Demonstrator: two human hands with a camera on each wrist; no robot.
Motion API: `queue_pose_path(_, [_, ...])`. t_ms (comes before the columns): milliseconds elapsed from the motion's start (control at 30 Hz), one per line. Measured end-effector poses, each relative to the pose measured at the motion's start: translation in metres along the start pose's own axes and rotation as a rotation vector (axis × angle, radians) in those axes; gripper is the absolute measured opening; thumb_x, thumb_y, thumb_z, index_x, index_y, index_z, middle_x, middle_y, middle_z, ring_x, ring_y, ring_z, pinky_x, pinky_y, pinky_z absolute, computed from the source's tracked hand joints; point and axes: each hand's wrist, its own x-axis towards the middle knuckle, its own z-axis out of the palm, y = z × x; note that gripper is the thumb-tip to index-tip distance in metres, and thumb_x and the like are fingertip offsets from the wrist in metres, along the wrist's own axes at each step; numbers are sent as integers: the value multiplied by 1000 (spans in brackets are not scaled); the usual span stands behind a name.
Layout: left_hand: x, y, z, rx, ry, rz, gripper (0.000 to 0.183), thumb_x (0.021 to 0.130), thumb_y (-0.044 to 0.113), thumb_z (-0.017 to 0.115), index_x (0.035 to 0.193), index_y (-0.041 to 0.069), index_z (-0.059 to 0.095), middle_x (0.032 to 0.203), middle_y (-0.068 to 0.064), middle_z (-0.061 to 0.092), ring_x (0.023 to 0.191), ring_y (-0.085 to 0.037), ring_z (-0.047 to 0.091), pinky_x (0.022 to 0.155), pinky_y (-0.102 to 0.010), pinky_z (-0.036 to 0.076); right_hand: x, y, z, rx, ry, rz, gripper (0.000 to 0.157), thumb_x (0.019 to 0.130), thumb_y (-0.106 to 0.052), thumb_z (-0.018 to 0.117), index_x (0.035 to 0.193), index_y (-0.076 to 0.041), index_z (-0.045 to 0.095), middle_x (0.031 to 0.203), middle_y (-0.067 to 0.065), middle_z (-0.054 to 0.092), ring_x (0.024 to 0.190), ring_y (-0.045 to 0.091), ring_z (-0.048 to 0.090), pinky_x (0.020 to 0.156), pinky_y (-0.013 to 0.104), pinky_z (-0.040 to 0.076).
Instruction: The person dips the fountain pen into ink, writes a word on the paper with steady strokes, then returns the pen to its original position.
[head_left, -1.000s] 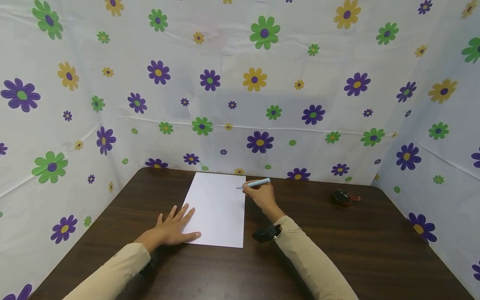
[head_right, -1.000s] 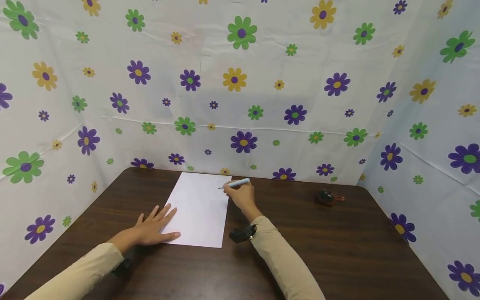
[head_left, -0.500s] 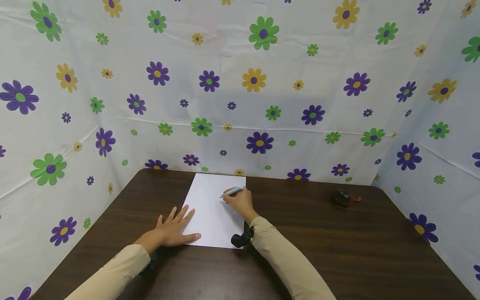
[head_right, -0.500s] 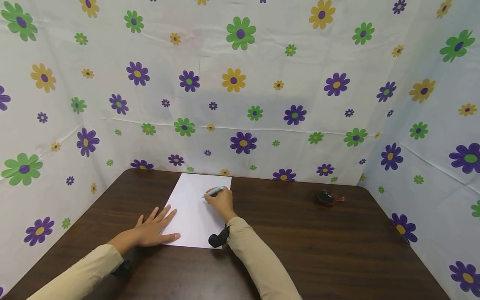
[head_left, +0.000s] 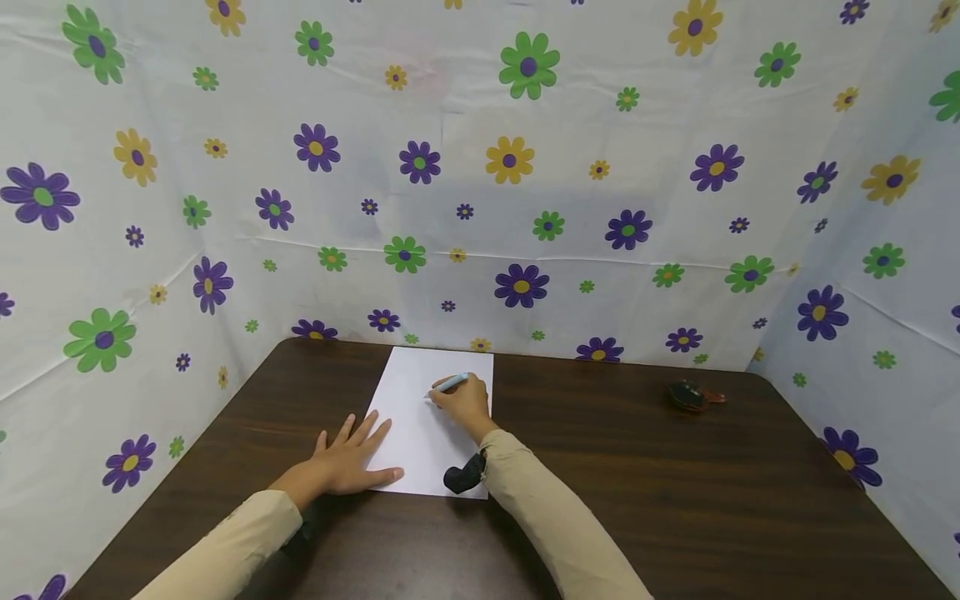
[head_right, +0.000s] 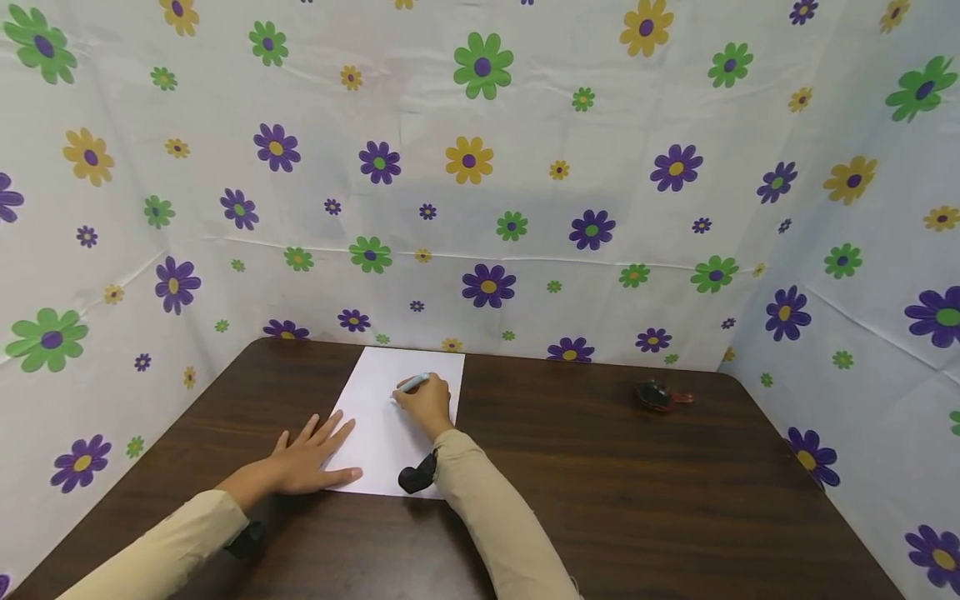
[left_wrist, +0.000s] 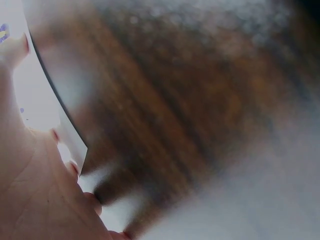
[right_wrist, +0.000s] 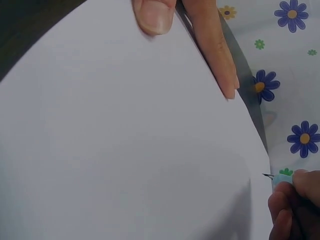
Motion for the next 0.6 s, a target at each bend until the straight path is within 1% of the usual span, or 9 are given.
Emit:
queue_pose_path(133, [0, -1, 1, 8, -2, -8, 103, 75, 83, 46, 154, 21, 22, 162, -10, 6, 144, -48, 2, 100, -77, -5, 0, -2, 3, -15, -5, 11, 7, 77, -16, 77, 83, -13, 78, 61, -2, 69, 52, 5, 57, 51, 21, 43])
queue_pose_path(367, [0, 1, 1, -2, -5, -7, 103, 75, 82, 46, 154, 20, 22, 162, -10, 6, 144, -48, 2, 100, -77, -5, 0, -3, 6, -27, -15, 19, 4, 77, -16, 77, 80, -13, 78, 58, -2, 68, 50, 5, 53, 49, 20, 40])
queue_pose_path(467, [-1, 1, 1, -5, 6, -5, 102, 75, 82, 47, 153, 20, 23, 161, -10, 7, 144, -48, 3, 100, -77, -5, 0, -3, 6, -37, -13, 7, 3, 78, -15, 77, 78, -12, 77, 57, -3, 67, 50, 4, 52, 51, 21, 40])
queue_pose_path(600, [-4, 4, -4, 7, -8, -11, 103, 75, 83, 46, 154, 21, 21, 162, -10, 6, 144, -47, 3, 101, -76, -4, 0, -5, 7, -42, -16, -13, 4, 78, -12, 76, 74, -11, 76, 56, -2, 66, 51, 5, 51, 54, 22, 42])
